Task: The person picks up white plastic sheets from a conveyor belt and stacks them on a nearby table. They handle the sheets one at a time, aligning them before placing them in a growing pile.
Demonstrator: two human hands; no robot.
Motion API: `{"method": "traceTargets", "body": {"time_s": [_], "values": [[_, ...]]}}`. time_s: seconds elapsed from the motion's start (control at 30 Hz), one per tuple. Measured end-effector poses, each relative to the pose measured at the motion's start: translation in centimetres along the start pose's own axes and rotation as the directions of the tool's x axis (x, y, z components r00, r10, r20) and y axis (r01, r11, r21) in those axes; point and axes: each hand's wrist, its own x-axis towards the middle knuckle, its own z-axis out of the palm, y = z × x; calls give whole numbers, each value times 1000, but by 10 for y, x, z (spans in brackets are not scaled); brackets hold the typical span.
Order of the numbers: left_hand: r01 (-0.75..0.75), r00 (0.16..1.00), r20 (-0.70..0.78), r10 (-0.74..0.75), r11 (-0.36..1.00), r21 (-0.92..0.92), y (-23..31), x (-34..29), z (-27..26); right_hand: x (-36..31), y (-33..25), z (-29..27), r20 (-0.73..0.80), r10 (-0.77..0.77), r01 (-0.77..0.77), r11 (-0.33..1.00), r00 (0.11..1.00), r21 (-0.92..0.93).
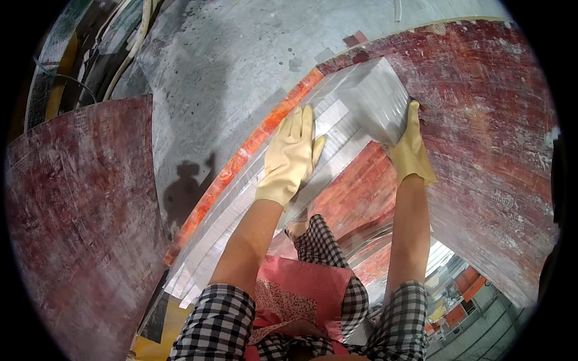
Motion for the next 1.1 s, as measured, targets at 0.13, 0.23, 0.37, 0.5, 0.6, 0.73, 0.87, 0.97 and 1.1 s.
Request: {"method": "traceTargets", "body": {"time_s": [0.13, 0.23, 0.37, 0.5, 0.6, 0.73, 0.87, 0.97, 1.1], "values": [[7, 1000, 23, -8, 999, 34, 1, 1, 0, 15, 12, -3, 8, 32, -33, 999, 999, 26], [23, 999, 41, -23, 1000, 10, 1, 2, -1, 16, 37, 2, -38, -402, 387, 900, 915, -200], [53, 997, 64, -51, 998, -25, 2, 1, -2, 3, 55, 4, 89, -488, 483, 791, 868, -376], [19, 999, 45, -20, 1000, 22, 3, 2, -2, -11, 48, 3, 11, -349, 295, 775, 937, -559], [1, 1000, 19, -2, 1000, 19, 3, 2, -1, -13, 36, 6, 25, -325, 264, 720, 945, -641], [-5, 1000, 2, 5, 1000, 6, 2, 2, 0, -15, 24, 11, 9, -275, 204, 691, 961, -693], [3, 1000, 16, -3, 1000, 8, 2, 2, 1, -20, 23, 11, 24, -247, 211, 769, 969, -603], [26, 999, 29, -26, 1000, 7, 2, 2, 1, -17, 30, 6, 35, -263, 234, 780, 964, -580], [51, 997, 54, -51, 999, -2, 3, 3, 0, -3, 41, 4, 70, -319, 293, 732, 945, -615]]}}
